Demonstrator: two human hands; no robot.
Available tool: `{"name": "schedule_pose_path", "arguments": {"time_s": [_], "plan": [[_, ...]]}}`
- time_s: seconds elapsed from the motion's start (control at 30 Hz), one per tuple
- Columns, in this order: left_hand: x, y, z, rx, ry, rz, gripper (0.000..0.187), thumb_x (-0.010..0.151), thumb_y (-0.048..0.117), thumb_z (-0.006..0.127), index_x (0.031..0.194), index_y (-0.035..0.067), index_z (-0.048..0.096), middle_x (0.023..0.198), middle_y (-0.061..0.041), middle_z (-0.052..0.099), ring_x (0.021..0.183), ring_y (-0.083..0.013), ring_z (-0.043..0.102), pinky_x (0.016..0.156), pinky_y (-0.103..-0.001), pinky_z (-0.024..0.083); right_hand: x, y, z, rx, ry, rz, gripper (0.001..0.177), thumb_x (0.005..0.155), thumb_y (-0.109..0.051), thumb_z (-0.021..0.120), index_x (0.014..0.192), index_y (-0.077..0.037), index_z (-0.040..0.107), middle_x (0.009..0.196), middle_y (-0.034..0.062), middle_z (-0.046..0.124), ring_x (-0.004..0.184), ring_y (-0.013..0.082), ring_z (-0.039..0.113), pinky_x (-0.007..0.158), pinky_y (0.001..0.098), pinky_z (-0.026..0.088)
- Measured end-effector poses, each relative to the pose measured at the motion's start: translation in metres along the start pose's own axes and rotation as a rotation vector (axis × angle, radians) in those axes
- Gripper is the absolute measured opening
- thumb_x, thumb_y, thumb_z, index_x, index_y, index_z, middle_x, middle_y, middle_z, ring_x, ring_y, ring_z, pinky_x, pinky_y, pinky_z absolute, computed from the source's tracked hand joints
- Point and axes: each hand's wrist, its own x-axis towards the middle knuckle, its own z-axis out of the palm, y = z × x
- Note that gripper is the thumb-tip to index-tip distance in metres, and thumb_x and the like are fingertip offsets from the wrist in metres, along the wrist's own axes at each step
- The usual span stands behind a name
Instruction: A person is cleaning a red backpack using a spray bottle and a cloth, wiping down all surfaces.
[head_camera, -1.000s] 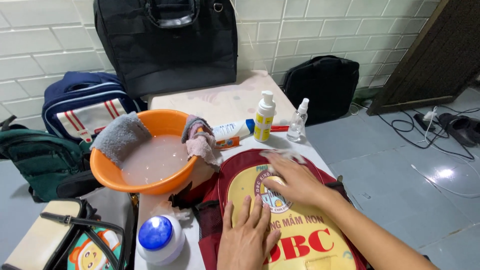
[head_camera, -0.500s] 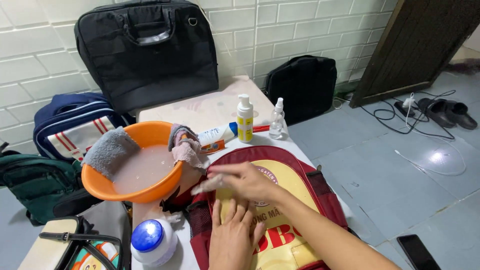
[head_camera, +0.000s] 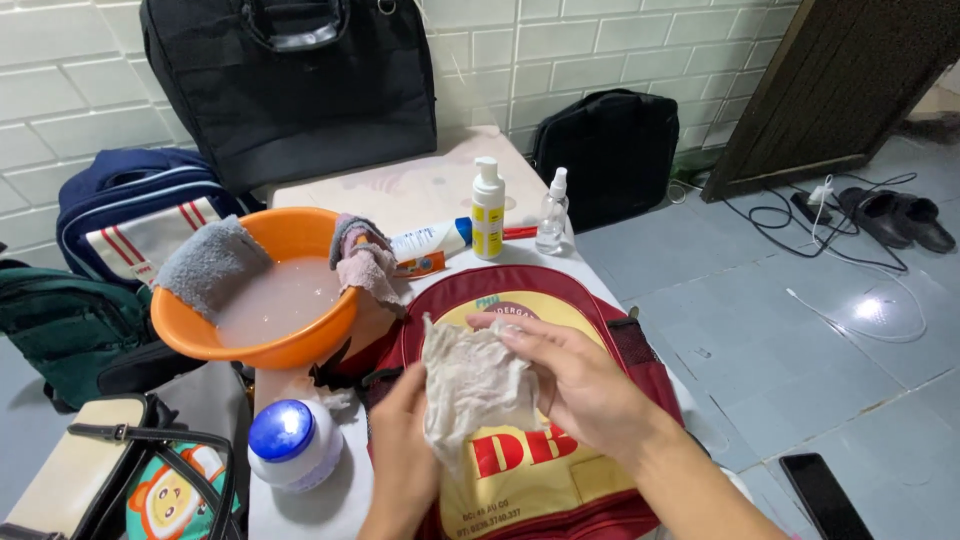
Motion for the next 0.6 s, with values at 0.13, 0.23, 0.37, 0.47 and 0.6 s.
{"name": "schedule_pose_path", "arguments": {"time_s": [0.13, 0.23, 0.37, 0.47, 0.6], "plan": [[-0.009, 0.044, -0.013, -0.592, -0.121, -0.347, 0.067, 0.097, 0.033, 0.039, 0.131, -0.019, 0.065, 0.124, -0.033, 0.077, 0.106, -0.0363, 0.073, 0.091, -0.041, 0.054, -0.009, 0.000, 0.001, -0.079, 0.066, 0.007, 0.045, 0.100, -0.010, 0.044, 0.138, 0.011, 0.056, 0.130, 0.0299, 0.067, 0.104, 0.0261, 0.071, 0.091, 0.0317, 0.060], [-0.016, -0.004, -0.015, -0.500, -0.127, -0.167, 0.039, 0.097, 0.028, 0.061, 0.093, -0.010, 0.073, 0.083, -0.010, 0.062, 0.079, -0.0192, 0.059, 0.078, -0.037, 0.055, -0.011, 0.004, -0.003, -0.117, 0.072, -0.015, 0.045, 0.101, -0.010, 0.043, 0.138, 0.011, 0.057, 0.128, 0.0289, 0.069, 0.102, 0.0255, 0.072, 0.090, 0.0309, 0.061], [-0.026, 0.004, -0.014, -0.406, -0.043, -0.074, 0.023, 0.086, -0.002, 0.074, 0.106, -0.012, 0.080, 0.088, -0.019, 0.084, 0.071, -0.0169, 0.071, 0.062, -0.026, 0.056, -0.014, 0.012, -0.016, -0.152, 0.178, 0.006, 0.048, 0.098, -0.011, 0.048, 0.137, 0.013, 0.060, 0.128, 0.0298, 0.070, 0.104, 0.0298, 0.071, 0.092, 0.0366, 0.060], [-0.026, 0.007, -0.017, -0.415, 0.019, -0.107, 0.023, 0.087, -0.003, 0.074, 0.107, -0.013, 0.080, 0.078, -0.018, 0.079, 0.061, -0.0144, 0.060, 0.051, -0.024, 0.044, -0.014, 0.016, -0.024, -0.312, 0.266, -0.011, 0.037, 0.102, -0.016, 0.054, 0.119, 0.010, 0.072, 0.098, 0.0173, 0.073, 0.083, 0.0186, 0.064, 0.077, 0.0353, 0.056], [-0.028, 0.022, -0.019, -0.289, 0.034, -0.144, 0.027, 0.089, 0.005, 0.072, 0.108, -0.011, 0.083, 0.085, -0.018, 0.085, 0.067, -0.0159, 0.069, 0.058, -0.025, 0.054, -0.018, 0.022, -0.020, -0.485, 0.412, 0.114, 0.039, 0.082, -0.004, 0.072, 0.119, 0.009, 0.074, 0.099, 0.0206, 0.077, 0.086, 0.0251, 0.073, 0.076, 0.0338, 0.059]]}}
